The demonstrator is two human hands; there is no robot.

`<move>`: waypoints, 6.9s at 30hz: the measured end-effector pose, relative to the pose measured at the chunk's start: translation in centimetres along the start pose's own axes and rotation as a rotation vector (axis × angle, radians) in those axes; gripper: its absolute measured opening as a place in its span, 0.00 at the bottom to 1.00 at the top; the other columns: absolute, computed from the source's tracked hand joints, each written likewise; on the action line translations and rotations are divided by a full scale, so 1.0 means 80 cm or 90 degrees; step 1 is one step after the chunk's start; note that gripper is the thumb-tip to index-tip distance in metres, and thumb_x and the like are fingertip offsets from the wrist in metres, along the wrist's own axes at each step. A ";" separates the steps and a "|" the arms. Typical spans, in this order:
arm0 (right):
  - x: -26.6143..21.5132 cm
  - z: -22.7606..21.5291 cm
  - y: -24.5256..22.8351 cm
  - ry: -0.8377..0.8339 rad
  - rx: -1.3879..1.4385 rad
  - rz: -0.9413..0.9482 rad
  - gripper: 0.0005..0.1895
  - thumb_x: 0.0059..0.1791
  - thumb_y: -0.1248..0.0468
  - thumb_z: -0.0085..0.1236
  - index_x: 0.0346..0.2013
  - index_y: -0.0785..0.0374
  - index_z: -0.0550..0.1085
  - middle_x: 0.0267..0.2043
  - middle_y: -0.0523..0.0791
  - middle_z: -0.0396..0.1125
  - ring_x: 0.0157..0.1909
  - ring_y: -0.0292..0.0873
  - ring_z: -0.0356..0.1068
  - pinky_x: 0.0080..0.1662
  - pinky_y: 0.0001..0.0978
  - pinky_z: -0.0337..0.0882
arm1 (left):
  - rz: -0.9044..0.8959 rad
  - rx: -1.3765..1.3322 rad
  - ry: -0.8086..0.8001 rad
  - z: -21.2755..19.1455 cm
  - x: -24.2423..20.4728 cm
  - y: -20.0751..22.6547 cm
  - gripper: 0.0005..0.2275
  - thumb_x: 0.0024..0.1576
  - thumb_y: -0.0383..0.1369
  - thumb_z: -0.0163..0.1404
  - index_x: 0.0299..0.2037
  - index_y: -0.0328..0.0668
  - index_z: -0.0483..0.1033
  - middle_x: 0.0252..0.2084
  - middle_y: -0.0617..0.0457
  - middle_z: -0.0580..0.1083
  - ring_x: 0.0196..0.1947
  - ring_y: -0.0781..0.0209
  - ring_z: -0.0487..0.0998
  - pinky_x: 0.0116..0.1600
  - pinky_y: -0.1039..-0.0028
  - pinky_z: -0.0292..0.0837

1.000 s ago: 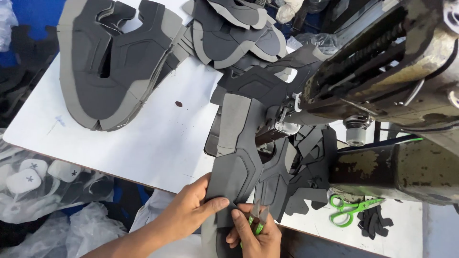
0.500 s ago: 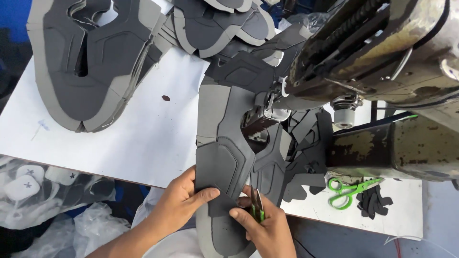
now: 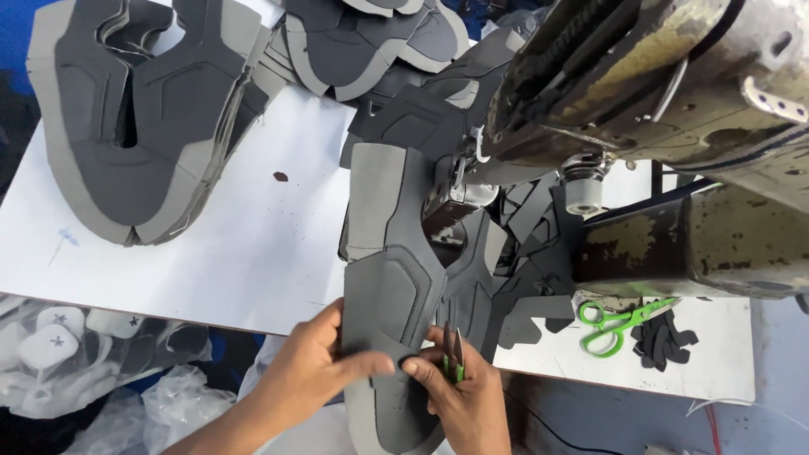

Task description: The person uses a sewing machine to stitch together gray and black shoe parts. They guide the material under the needle, trim excess thread with scissors, and stack the finished pieces on the table.

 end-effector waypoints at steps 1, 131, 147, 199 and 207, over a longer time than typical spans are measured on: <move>0.001 0.000 0.002 0.001 0.022 -0.008 0.26 0.41 0.64 0.71 0.52 0.67 0.77 0.28 0.46 0.74 0.19 0.33 0.64 0.21 0.28 0.62 | 0.025 -0.084 -0.077 0.006 -0.004 0.012 0.31 0.47 0.33 0.62 0.62 0.41 0.66 0.49 0.52 0.82 0.44 0.71 0.82 0.48 0.75 0.80; -0.014 -0.075 0.052 0.174 -0.098 -0.293 0.22 0.37 0.70 0.73 0.45 0.70 0.78 0.29 0.50 0.78 0.33 0.38 0.82 0.39 0.29 0.81 | 0.057 0.055 -0.248 0.049 0.009 -0.005 0.15 0.57 0.38 0.59 0.46 0.33 0.77 0.36 0.49 0.81 0.34 0.68 0.80 0.40 0.74 0.77; 0.004 -0.058 0.039 0.069 0.013 -0.343 0.31 0.41 0.77 0.67 0.57 0.72 0.68 0.26 0.49 0.74 0.30 0.34 0.74 0.33 0.27 0.74 | 0.191 0.088 -0.068 0.001 0.029 0.061 0.17 0.56 0.44 0.60 0.27 0.36 0.73 0.20 0.57 0.70 0.19 0.74 0.67 0.22 0.78 0.61; 0.059 -0.066 -0.068 0.040 0.060 -0.204 0.56 0.35 0.76 0.69 0.75 0.61 0.55 0.22 0.49 0.73 0.22 0.36 0.71 0.30 0.25 0.70 | 0.064 0.136 -0.006 0.000 0.166 0.130 0.12 0.51 0.38 0.59 0.23 0.36 0.77 0.15 0.59 0.66 0.15 0.72 0.61 0.21 0.72 0.54; 0.063 -0.070 -0.110 0.053 0.006 -0.176 0.54 0.37 0.73 0.71 0.75 0.58 0.56 0.21 0.47 0.71 0.20 0.35 0.68 0.24 0.25 0.65 | 0.104 0.178 0.006 -0.003 0.187 0.149 0.12 0.50 0.38 0.60 0.28 0.34 0.80 0.19 0.56 0.74 0.20 0.71 0.69 0.26 0.73 0.63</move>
Point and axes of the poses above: each hand's wrist, its own x-axis towards the middle knuckle, its own z-axis out of the palm, y = z × x, the point moved 3 cm from there along x, towards the middle knuckle
